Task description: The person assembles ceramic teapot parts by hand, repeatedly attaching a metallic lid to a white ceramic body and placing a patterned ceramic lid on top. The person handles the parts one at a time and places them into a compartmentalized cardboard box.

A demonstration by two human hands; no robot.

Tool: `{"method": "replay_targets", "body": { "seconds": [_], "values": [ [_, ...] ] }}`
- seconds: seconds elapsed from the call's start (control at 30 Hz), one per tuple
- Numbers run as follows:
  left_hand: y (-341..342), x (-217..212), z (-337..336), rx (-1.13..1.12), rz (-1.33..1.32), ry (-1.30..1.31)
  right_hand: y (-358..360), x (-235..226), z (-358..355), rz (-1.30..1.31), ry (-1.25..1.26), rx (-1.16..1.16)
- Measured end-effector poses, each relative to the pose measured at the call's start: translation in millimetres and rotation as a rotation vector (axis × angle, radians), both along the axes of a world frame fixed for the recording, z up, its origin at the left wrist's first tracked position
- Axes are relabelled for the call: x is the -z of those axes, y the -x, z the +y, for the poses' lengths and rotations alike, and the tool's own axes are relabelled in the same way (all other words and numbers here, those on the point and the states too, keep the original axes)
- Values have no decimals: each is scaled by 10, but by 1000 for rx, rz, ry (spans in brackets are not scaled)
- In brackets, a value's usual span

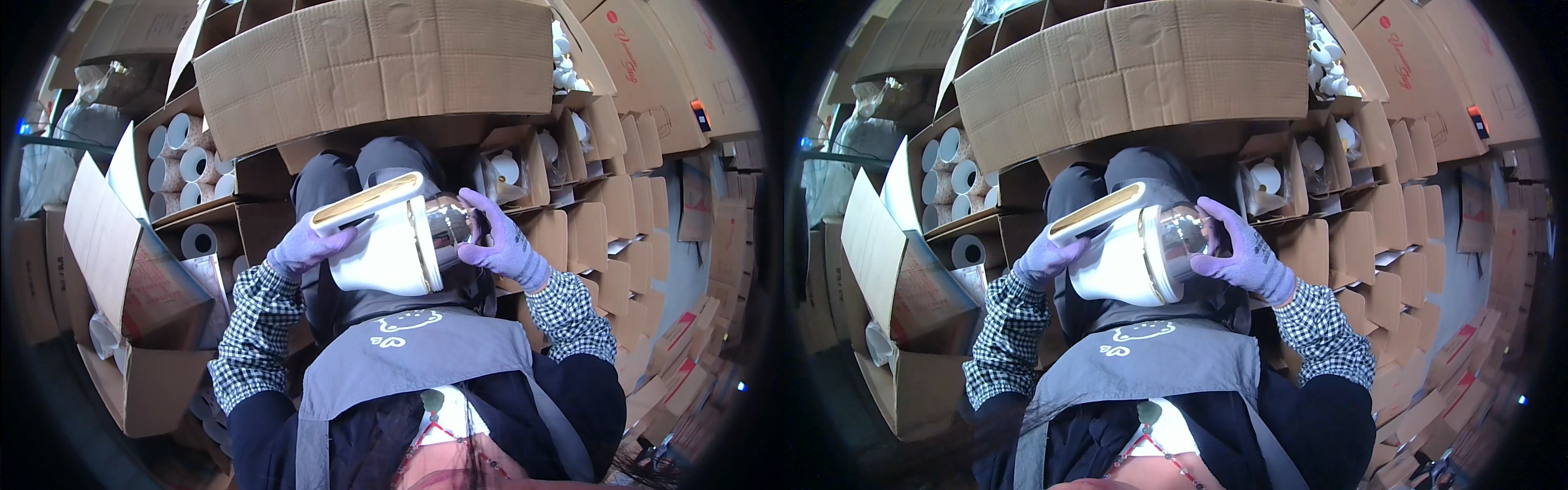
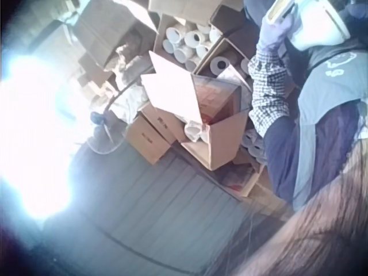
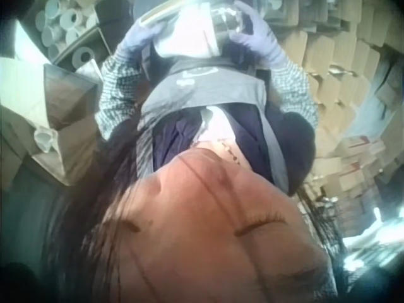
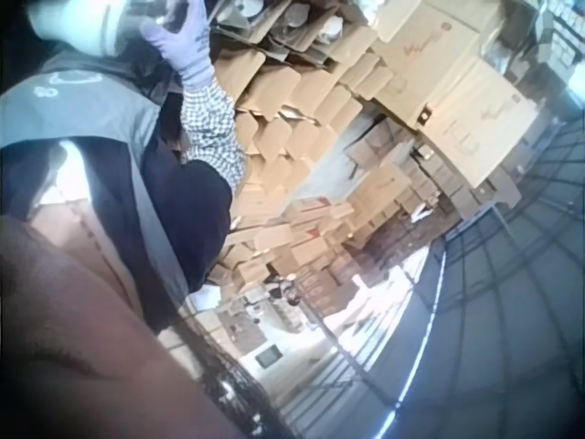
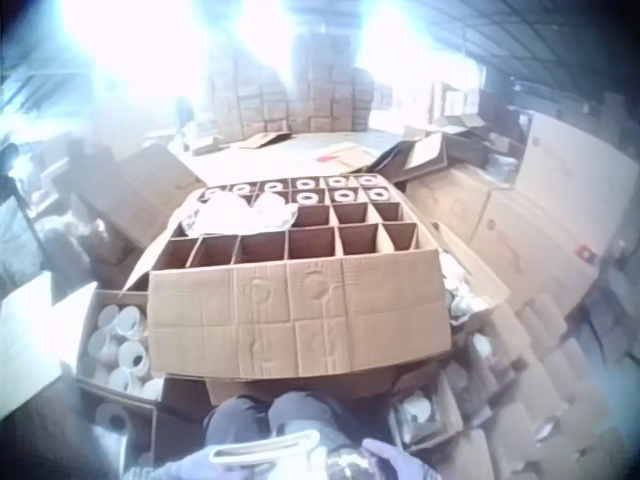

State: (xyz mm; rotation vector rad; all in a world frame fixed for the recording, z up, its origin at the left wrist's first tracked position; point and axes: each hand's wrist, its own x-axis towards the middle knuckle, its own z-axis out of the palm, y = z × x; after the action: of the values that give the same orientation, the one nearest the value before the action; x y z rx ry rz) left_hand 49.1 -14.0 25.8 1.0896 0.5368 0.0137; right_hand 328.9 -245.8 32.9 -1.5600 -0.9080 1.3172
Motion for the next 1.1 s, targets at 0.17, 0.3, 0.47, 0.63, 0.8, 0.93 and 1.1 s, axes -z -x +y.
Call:
{"method": "replay_targets", "body": {
  "seconds": [0.17, 0.3, 0.47, 0.63, 0.8, 0.93, 1.1],
  "values": [
    [-346, -61, -55, 56, -143, -472, -182, 197, -157, 94, -41, -42],
    [-820, -708, -139, 183, -135, 53, -264, 404, -369, 553, 62, 67],
    [-1028, -958, -121, 362, 36, -713, -146, 227, -427, 550, 353, 309],
    [-1014, -602, -296, 216, -252, -1421, -212, 421, -527, 648, 300, 300],
    [-949, -593, -380, 162, -301, -1369, -358, 658, -698, 748, 216, 261],
    [-898, -640, -362, 248, -229, -1313, -241, 234, -574, 533, 182, 121],
    [-796, -636, -430, 163, -318, -1407, -161, -15, -360, 227, 258, 12]
  ]
}}
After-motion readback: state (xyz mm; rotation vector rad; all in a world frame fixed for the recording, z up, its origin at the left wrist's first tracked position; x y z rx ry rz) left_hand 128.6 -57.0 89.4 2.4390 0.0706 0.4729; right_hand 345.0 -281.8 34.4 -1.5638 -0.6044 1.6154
